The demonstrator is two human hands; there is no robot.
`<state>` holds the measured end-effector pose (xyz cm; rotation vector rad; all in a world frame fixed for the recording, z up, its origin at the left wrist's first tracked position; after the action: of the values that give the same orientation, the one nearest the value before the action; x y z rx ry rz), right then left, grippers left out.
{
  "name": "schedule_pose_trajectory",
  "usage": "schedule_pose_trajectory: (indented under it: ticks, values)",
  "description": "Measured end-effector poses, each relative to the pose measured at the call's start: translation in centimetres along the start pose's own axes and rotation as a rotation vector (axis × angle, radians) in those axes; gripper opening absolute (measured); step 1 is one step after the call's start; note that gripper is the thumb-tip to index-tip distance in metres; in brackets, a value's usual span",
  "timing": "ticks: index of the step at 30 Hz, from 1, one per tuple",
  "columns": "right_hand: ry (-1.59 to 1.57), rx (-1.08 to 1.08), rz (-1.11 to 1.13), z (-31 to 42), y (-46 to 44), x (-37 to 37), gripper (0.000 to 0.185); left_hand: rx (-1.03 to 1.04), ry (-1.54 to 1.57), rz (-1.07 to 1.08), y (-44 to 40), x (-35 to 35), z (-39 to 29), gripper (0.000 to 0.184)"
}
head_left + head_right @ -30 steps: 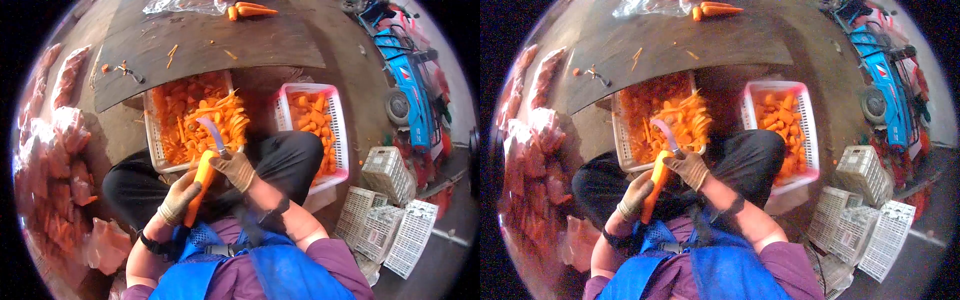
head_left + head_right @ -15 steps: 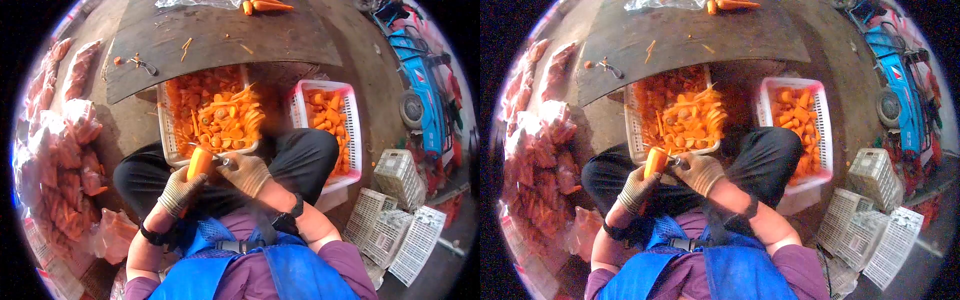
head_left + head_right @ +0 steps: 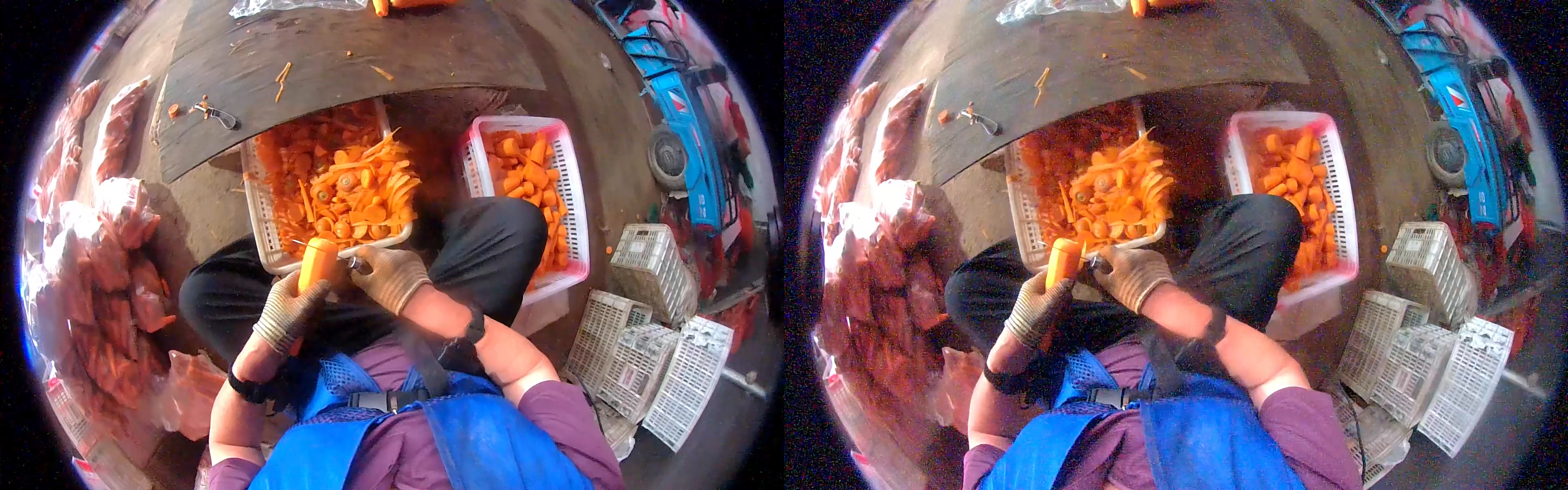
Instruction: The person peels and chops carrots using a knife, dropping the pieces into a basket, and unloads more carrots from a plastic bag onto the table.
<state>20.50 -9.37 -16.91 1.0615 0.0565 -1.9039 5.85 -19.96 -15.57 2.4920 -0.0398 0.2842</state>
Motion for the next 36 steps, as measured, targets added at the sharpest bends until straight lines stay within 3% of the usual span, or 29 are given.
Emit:
schedule_pose_trajectory:
  ticks: [3, 9, 12, 13, 14, 16, 18, 19, 22, 25, 28, 32, 33, 34, 35, 36]
  values:
    - [0.035, 0.03, 0.005, 0.2, -0.2, -0.2, 0.022, -0.055, 0.096, -0.002, 0.1, 0.1, 0.2, 0.033]
    - [0.04, -0.014, -0.01, -0.6, -0.9, 1.1, 0.02, -0.151, -0.045, 0.063, -0.1, -0.4, 0.2, 0.033]
    - [0.043, -0.039, 0.002, -1.0, -0.7, 1.5, 0.017, -0.002, -0.266, -0.091, 0.2, -0.3, -0.7, 0.033]
    - [0.014, -0.04, -0.016, -1.2, -0.6, 1.8, 0.018, 0.139, -0.48, -0.189, 0.2, -0.4, -1.7, 0.033]
    - [-0.013, -0.041, -0.033, -1.5, -0.6, 2.4, 0.018, 0.107, -0.533, -0.181, 0.5, -0.5, -2.1, 0.036]
    - [-0.045, -0.06, -0.062, -1.4, -0.6, 2.4, 0.019, 0.15, -0.469, -0.106, 0.4, -0.5, -1.8, 0.034]
    - [-0.069, -0.093, -0.075, -0.9, -0.3, 2.5, 0.019, 0.017, -0.172, 0.11, 0.4, -0.5, -0.8, 0.039]
    - [-0.269, -0.155, -0.081, 0.3, 0.3, 0.8, 0.019, -0.046, -0.027, 0.216, 0.5, -0.3, -0.5, 0.042]
    - [-0.306, -0.122, 0.13, 2.2, 0.3, -1.1, 0.017, -0.045, 0.065, 0.316, 0.5, -0.1, 0.5, 0.047]
    - [-0.093, -0.073, 0.07, 0.1, -0.8, 2.4, 0.019, -0.084, 0.336, 0.361, 1.6, 0.6, 0.5, 0.05]
    - [-0.176, -0.103, -0.047, -0.3, -1.6, 3.5, 0.025, -0.136, 0.609, 0.275, 2.7, 1.2, 0.5, 0.056]
    - [-0.036, 0.087, 0.171, -1.3, -2.0, 4.2, 0.039, -0.133, 0.829, 0.191, 3.1, 1.7, 1.1, 0.059]
    - [-0.036, 0.191, 0.266, -2.8, -2.5, 5.0, 0.039, -0.213, 0.311, 0.501, 2.7, 1.3, 0.1, 0.061]
    - [-0.044, 0.301, 0.354, -4.1, -2.9, 5.6, 0.04, -0.125, 0.053, 0.589, 2.8, 2.5, -1.6, 0.059]
    - [-0.065, 0.392, 0.42, -5.3, -2.6, 6.0, 0.039, -0.021, -0.202, 0.646, 2.9, 3.6, -3.4, 0.059]
    - [-0.068, 0.466, 0.495, -6.1, -2.4, 6.2, 0.038, 0.224, -0.172, 0.532, 2.8, 5.0, -5.5, 0.06]
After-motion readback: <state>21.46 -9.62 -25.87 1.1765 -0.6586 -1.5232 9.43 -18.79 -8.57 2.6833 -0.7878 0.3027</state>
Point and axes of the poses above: each hand's wrist, its own y-axis away from the middle knuckle, its own x-axis out of the palm, z = x × y, the point moved 5 cm from there along -y, towards the middle knuckle, and after that the axes turned 15 degrees about z, right-handed, at the moved point
